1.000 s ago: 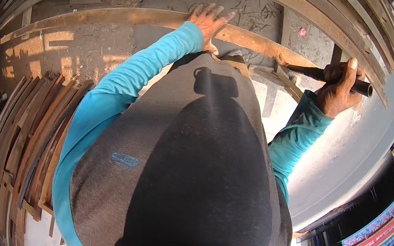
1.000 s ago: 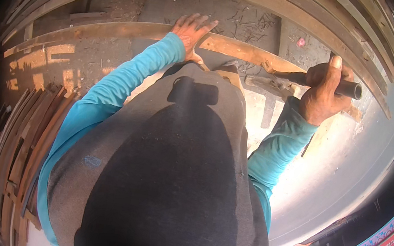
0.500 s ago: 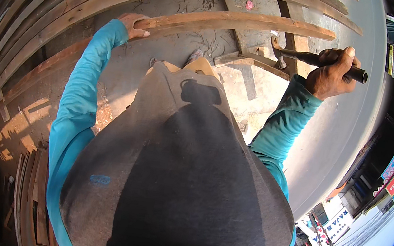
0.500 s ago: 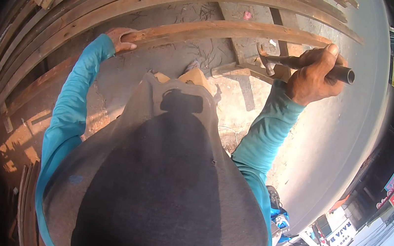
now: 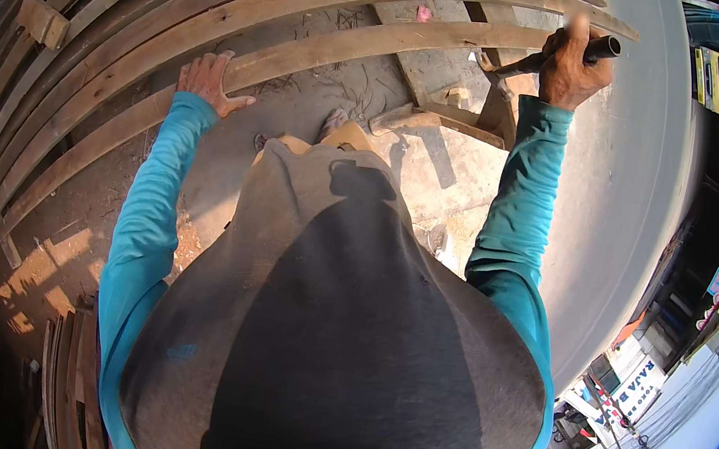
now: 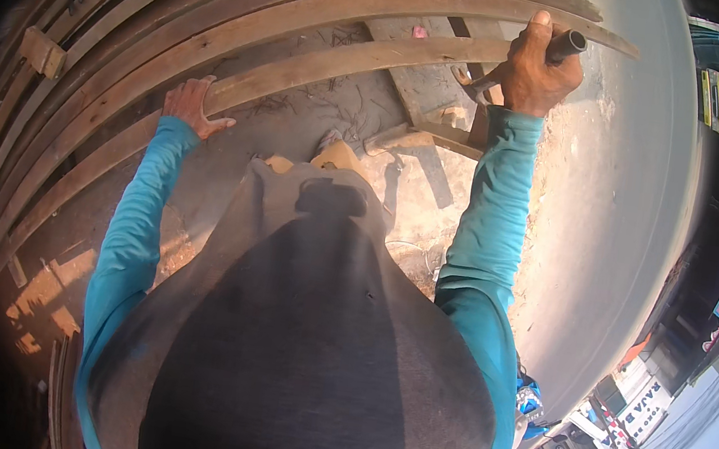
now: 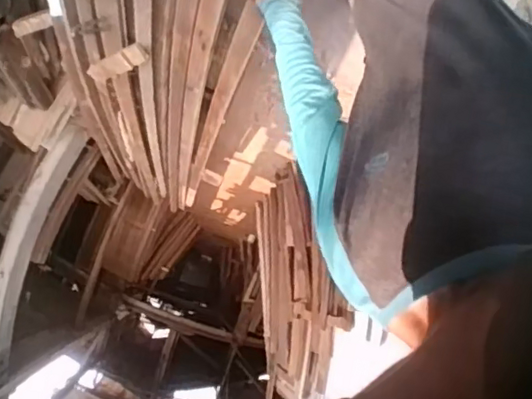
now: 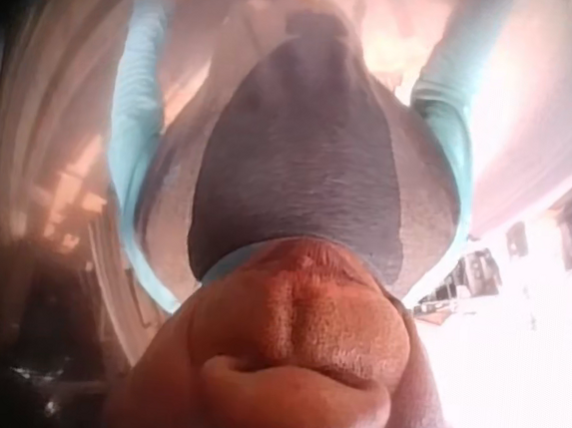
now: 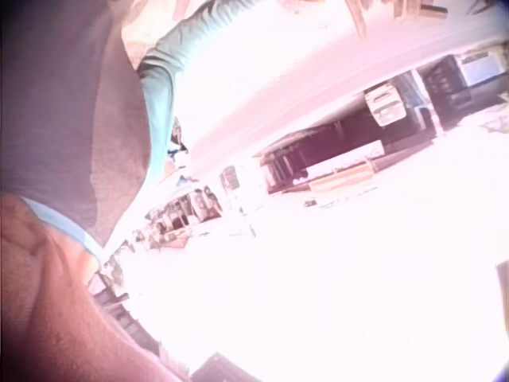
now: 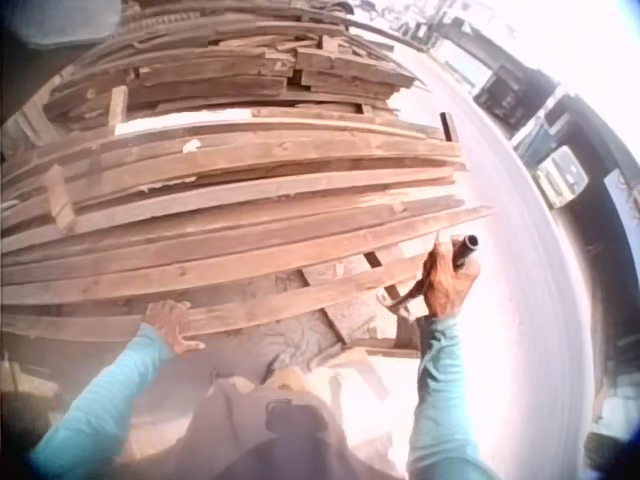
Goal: The person uses a hammer and a prying tool to remove wooden pieces from a structure, then accepts a bottle of water and walks into a woodworking shop.
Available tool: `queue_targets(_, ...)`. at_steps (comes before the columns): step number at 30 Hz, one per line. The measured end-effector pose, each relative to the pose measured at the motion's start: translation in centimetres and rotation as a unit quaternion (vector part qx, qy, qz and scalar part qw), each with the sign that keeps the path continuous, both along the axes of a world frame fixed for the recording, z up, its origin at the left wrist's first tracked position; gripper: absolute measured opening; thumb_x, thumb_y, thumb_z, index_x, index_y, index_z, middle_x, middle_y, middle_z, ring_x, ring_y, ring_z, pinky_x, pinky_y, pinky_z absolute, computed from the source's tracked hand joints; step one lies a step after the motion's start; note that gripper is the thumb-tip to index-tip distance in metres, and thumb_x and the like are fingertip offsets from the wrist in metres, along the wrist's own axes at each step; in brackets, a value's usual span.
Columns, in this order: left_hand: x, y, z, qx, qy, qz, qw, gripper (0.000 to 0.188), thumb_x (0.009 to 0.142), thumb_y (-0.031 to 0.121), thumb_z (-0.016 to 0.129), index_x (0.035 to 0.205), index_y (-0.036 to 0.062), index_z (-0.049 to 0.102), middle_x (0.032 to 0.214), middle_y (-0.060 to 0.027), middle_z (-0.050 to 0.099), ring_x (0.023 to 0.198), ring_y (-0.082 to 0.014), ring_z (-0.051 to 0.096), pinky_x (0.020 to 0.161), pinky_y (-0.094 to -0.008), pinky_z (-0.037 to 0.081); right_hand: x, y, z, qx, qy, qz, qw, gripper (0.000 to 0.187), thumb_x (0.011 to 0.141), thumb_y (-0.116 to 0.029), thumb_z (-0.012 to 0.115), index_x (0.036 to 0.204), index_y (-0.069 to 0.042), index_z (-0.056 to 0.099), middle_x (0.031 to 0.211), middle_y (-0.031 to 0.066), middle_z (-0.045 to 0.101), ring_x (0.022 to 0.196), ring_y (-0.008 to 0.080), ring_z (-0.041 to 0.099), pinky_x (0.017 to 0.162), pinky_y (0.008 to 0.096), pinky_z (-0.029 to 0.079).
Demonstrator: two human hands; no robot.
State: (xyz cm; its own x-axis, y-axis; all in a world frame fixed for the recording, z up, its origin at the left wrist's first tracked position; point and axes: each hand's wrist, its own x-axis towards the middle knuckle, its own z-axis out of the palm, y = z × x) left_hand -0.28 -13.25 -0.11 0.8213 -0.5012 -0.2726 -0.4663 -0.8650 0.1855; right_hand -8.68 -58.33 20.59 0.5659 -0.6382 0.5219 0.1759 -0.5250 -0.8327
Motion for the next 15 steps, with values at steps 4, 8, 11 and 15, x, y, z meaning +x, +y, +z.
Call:
queue_targets(4,0.8,-0.5,-1.1,0.058,0.034,0.048,0.997,0.082,0.067,0.049,0.084,0.134,0.0197,0.048,0.128,-0.0137,0.056,0.128,-0.0348,0.049,0.109,-0.059,0.035,2.1,-3.7,-3.7,-0.092,0.099,0.078,0.988,0.031,0.093,-0.021,0.069,0.072,-0.001,0.059,0.058,-0.0001,0.055,0.056,0.008,0.049,0.052,0.0253,0.04)
queue_targets(8,0.6,0.1,-1.8,0.069,0.007,0.042,0.997,0.078,0.068,0.048,0.083,0.132,0.0192,0.049,0.133,-0.0145,0.055,0.129,-0.0355,0.05,0.108,-0.0584,0.037,1.9,-3.8,-4.9,-0.042,0.106,0.161,0.98,0.029,0.093,-0.02,0.069,0.075,-0.001,0.058,0.06,0.0001,0.055,0.058,0.0074,0.049,0.052,0.0257,0.039)
queue_targets(11,0.7,0.1,-1.8,0.086,-0.005,0.045,0.995,0.077,0.068,0.046,0.083,0.132,0.0192,0.049,0.136,-0.0146,0.054,0.129,-0.0359,0.05,0.108,-0.0579,0.038,1.1,-2.7,-4.4,-0.079,0.078,0.187,0.976,0.025,0.093,-0.018,0.067,0.077,-0.001,0.06,0.06,0.0002,0.055,0.057,0.0077,0.05,0.052,0.0251,0.039)
queue_targets(15,0.6,0.0,-2.2,0.087,-0.005,0.047,0.995,0.079,0.065,0.046,0.084,0.131,0.0186,0.05,0.135,-0.0147,0.055,0.128,-0.0358,0.051,0.108,-0.0564,0.038,-0.8,-4.2,-3.9,-0.016,0.032,0.25,0.968,0.017,0.088,-0.015,0.064,0.084,0.001,0.061,0.07,0.0076,0.062,0.061,0.0141,0.056,0.054,0.0283,0.044)
